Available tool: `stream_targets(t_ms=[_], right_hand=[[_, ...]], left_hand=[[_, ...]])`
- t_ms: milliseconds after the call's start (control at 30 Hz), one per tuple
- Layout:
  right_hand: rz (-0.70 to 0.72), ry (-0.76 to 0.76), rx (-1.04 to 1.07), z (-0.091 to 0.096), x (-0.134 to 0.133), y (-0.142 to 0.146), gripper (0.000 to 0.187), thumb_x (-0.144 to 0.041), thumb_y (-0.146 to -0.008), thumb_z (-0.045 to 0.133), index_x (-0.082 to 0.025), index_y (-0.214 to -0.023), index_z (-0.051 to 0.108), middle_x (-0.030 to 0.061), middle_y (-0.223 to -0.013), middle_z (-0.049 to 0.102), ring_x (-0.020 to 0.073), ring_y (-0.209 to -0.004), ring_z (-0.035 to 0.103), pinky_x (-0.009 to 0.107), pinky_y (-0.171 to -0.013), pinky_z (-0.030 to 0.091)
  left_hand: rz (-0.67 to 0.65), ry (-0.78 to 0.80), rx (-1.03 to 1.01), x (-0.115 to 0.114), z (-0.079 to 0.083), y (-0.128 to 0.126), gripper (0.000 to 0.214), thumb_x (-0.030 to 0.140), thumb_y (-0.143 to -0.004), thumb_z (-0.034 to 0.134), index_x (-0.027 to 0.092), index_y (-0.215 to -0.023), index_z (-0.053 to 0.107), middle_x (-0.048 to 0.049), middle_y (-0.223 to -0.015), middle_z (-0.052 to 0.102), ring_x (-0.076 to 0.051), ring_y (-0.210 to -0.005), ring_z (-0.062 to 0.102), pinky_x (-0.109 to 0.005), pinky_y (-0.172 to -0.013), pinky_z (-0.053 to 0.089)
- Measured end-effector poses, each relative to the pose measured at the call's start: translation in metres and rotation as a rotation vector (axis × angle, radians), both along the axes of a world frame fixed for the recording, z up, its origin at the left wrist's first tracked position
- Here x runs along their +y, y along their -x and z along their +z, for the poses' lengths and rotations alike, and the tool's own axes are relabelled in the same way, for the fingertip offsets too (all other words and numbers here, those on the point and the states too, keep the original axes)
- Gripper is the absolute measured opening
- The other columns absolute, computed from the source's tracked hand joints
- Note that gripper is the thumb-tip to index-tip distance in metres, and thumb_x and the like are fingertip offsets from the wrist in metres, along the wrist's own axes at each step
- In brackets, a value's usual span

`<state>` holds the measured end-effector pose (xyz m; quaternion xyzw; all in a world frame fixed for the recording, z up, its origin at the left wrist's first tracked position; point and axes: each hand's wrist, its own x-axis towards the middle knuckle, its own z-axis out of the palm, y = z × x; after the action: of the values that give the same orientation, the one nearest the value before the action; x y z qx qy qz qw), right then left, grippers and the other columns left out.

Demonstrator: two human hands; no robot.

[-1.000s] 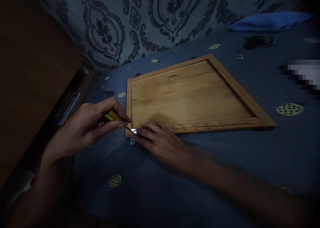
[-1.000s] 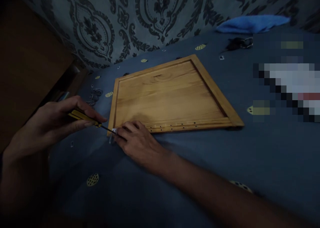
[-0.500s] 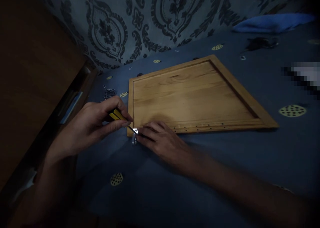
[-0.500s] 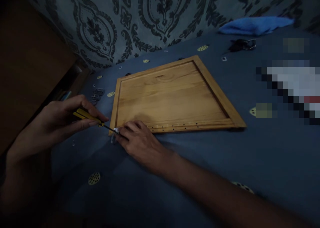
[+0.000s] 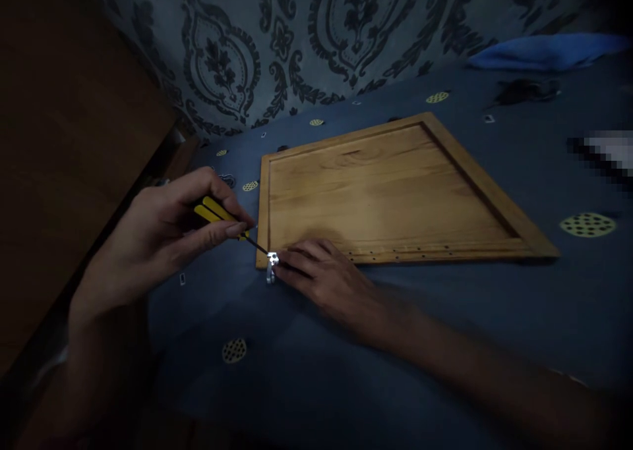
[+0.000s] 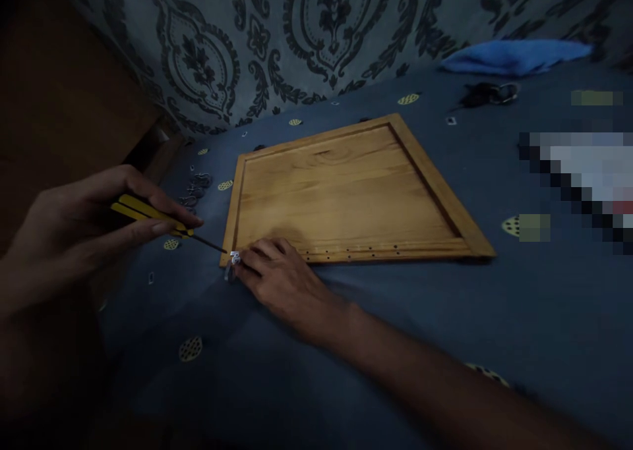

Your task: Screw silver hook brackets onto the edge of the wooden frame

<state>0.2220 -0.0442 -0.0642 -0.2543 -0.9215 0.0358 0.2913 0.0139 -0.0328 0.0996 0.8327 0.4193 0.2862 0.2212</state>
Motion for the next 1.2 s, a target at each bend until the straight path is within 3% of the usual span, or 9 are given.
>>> stream_targets(t_ms=[200,333,467,633,1200], right_hand=[[0.002,0.006,-0.003,0.003,-0.001,-0.001,0.026,-0.016,-0.102,0.057,-0.012,-0.125,0.069,0.0133,-0.124,0.073,0.0274,-0.117,0.059,0.046,-0.095,0.051],[-0.007,0.012,-0.005,0.001,0.0,0.0,0.025,-0.017,-0.104,0.055,-0.016,-0.123,0.071,0.0117,-0.124,0.073,0.0268,-0.116,0.059,0.046,-0.095,0.051],[-0.011,-0.003,0.015,0.001,0.0,0.001,0.023,-0.016,-0.103,0.057,-0.017,-0.12,0.071,0.0107,-0.123,0.074,0.0262,-0.114,0.06,0.045,-0.095,0.051],[-0.006,0.0,0.008,0.001,-0.001,0.0,0.023,-0.016,-0.102,0.058,-0.016,-0.121,0.071,0.0109,-0.123,0.074,0.0266,-0.114,0.059,0.045,-0.095,0.05],[-0.016,-0.028,0.024,0.003,-0.001,0.001,0.019,-0.016,-0.102,0.058,-0.012,-0.116,0.071,0.0116,-0.117,0.075,0.0252,-0.108,0.061,0.041,-0.092,0.051]], left_hand=[[-0.068,0.005,0.109,0.002,-0.006,0.001,0.017,0.035,-0.093,0.07,0.018,-0.093,0.074,-0.0052,-0.084,0.077,-0.015,-0.067,0.068,-0.019,-0.057,0.048],[-0.073,0.045,0.162,0.003,-0.01,0.001,0.017,0.037,-0.094,0.068,0.021,-0.098,0.074,-0.0046,-0.087,0.076,-0.017,-0.068,0.07,-0.02,-0.053,0.046],[-0.104,0.043,0.188,0.004,-0.013,-0.002,0.017,0.038,-0.096,0.066,0.022,-0.097,0.071,-0.0019,-0.084,0.075,-0.017,-0.072,0.071,-0.022,-0.058,0.049],[-0.08,0.064,0.269,0.003,-0.012,-0.004,0.017,0.038,-0.098,0.063,0.021,-0.098,0.067,0.0008,-0.086,0.074,-0.015,-0.076,0.071,-0.021,-0.063,0.05],[-0.049,-0.051,0.371,-0.003,-0.017,-0.005,0.013,0.034,-0.1,0.058,0.021,-0.101,0.061,0.0003,-0.085,0.075,-0.015,-0.069,0.071,-0.022,-0.056,0.046]])
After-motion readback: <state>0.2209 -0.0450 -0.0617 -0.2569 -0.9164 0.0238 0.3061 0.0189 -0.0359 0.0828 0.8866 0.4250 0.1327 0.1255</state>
